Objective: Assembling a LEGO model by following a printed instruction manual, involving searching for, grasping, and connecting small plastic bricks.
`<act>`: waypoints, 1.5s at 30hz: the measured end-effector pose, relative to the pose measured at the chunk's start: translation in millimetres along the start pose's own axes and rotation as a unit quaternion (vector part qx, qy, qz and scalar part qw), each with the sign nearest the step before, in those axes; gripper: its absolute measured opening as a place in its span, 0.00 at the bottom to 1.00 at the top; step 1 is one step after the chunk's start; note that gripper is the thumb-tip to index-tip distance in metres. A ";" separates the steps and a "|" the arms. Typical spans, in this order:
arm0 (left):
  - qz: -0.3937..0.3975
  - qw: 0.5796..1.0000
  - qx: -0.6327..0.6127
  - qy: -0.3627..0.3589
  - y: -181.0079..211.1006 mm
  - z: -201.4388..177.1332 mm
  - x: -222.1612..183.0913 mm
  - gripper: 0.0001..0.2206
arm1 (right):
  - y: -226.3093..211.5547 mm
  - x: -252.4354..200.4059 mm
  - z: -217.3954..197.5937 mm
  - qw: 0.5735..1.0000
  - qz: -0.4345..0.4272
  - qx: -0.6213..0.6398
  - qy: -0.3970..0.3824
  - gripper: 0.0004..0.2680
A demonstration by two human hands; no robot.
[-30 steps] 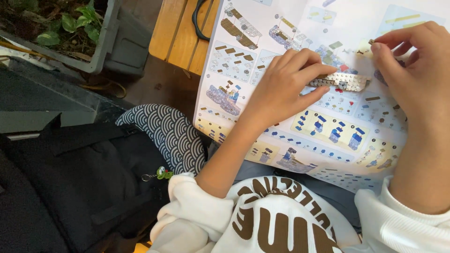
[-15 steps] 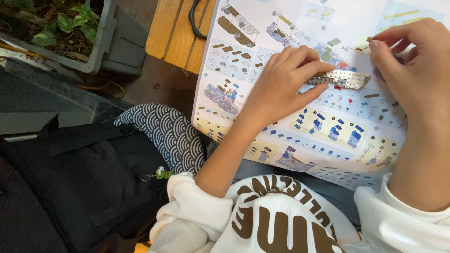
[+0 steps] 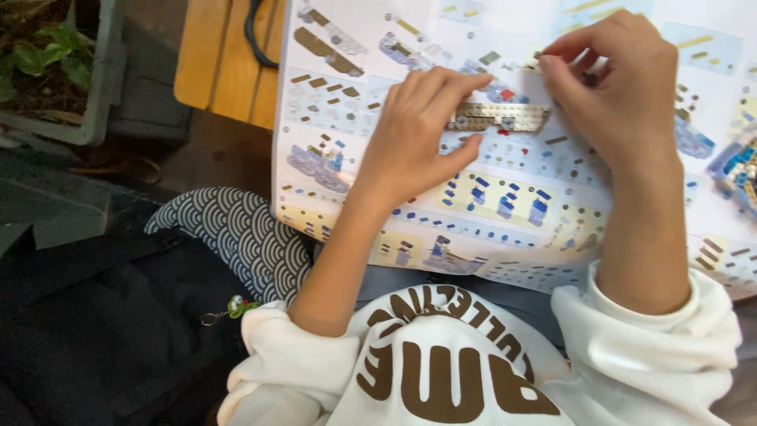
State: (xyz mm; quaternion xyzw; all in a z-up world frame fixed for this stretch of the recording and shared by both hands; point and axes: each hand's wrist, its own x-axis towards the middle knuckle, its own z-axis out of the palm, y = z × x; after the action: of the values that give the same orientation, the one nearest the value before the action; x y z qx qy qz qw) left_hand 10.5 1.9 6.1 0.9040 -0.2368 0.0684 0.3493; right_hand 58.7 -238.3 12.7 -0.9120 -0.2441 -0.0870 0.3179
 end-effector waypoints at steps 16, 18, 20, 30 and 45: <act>0.013 1.000 -0.004 0.024 0.6 -2.2 0.5 0.13 | 2.2 -2.6 1.7 1.000 -0.004 -0.004 -0.009 0.03; 0.026 0.999 0.031 -0.024 -2.3 -1.6 0.0 0.20 | 4.5 -4.1 3.0 1.000 0.000 0.001 -0.009 0.03; 0.038 0.993 0.095 -0.056 5.3 -3.6 1.2 0.21 | 5.2 -4.9 3.8 1.000 0.002 -0.004 -0.009 0.02; 0.095 0.976 0.193 0.026 10.2 1.6 -2.2 0.15 | 9.5 -8.5 7.7 0.999 0.027 -0.018 -0.021 0.02; 0.052 0.993 0.109 -0.008 7.2 -2.9 -0.4 0.10 | 12.1 -10.4 8.7 0.999 0.042 -0.016 -0.018 0.02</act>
State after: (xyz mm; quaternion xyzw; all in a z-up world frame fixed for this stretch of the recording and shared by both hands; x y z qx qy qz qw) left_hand 6.8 -0.7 12.5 0.9237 -0.2769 0.1048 0.2431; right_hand 55.8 -245.2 -3.9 -0.9278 -0.2095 -0.0611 0.3027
